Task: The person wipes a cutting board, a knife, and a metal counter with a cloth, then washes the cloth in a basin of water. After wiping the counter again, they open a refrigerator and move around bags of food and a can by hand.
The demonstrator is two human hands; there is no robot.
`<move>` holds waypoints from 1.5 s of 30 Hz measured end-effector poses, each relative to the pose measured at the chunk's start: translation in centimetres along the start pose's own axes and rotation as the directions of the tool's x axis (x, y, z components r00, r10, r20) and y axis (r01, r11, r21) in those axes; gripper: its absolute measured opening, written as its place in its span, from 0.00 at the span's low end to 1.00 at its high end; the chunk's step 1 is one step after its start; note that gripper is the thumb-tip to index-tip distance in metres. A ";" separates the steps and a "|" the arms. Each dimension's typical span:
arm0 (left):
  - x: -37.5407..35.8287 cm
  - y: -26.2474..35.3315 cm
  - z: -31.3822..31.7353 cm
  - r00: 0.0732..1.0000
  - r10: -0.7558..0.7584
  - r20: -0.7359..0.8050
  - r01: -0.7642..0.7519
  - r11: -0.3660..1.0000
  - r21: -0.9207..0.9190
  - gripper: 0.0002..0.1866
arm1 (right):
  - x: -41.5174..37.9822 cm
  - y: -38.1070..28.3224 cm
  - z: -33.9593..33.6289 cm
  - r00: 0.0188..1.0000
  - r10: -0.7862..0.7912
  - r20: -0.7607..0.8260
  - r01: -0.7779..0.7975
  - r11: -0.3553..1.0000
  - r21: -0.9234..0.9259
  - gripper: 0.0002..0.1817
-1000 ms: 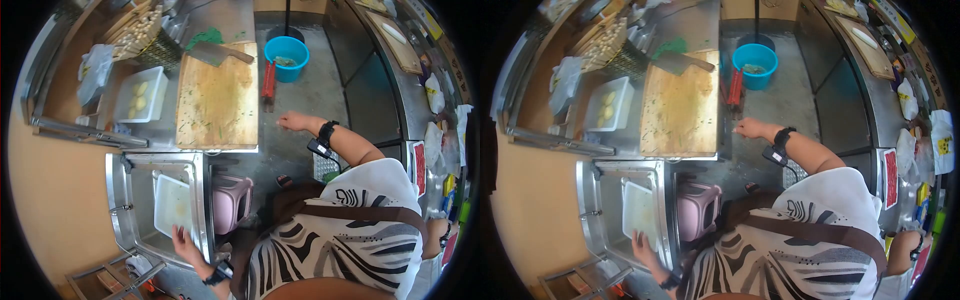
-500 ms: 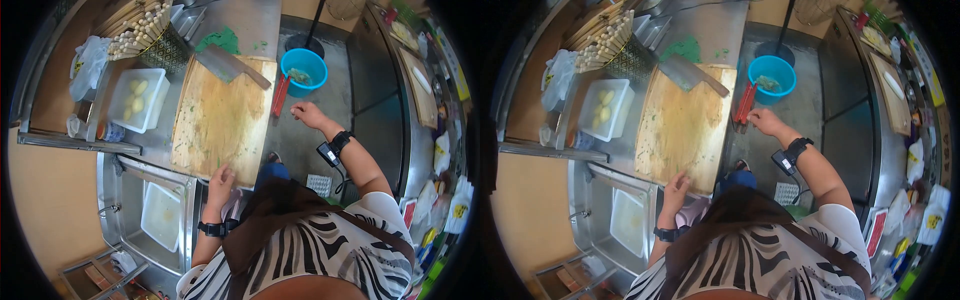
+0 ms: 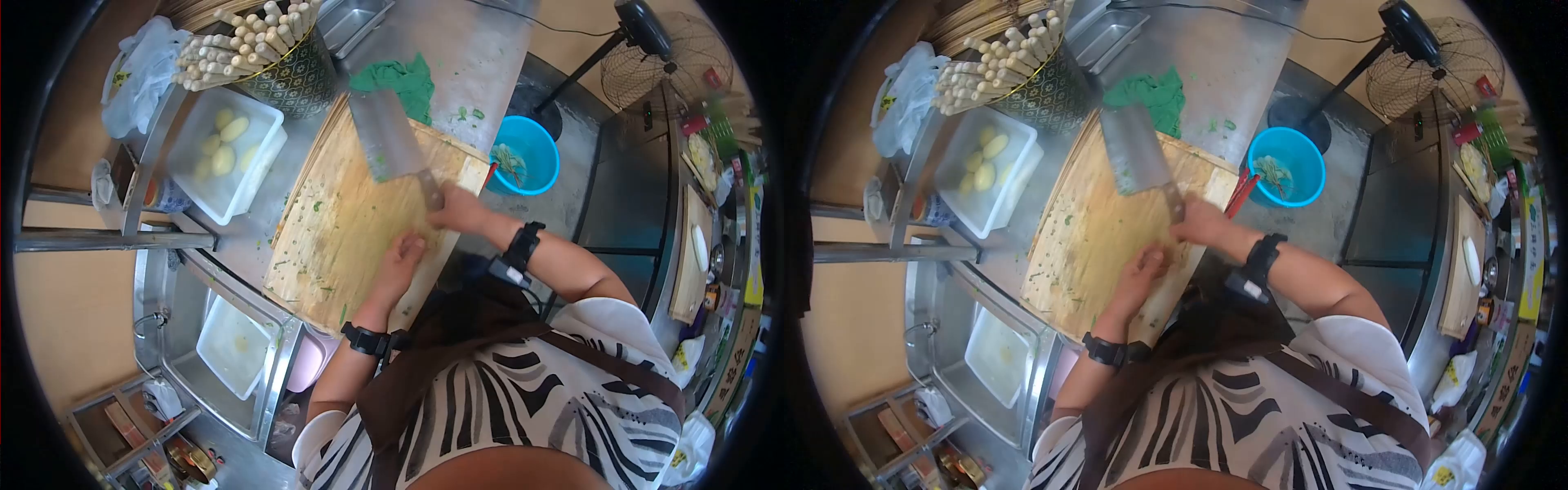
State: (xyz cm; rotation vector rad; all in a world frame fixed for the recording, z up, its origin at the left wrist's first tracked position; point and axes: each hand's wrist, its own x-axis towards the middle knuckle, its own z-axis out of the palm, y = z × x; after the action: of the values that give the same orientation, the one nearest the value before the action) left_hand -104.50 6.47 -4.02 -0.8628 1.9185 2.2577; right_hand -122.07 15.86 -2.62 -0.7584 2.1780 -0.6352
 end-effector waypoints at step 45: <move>-8.5 0.6 5.8 0.658 -0.181 -0.731 0.355 0.931 0.089 0.13 | 5.9 -10.0 7.1 -0.070 -0.854 0.516 0.986 0.021 0.168 0.18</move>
State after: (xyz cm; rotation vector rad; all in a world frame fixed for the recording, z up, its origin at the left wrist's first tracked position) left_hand -99.77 14.32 0.74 -2.0592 2.0237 1.5806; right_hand -116.71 3.35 -3.40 -2.4246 0.8319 -0.6313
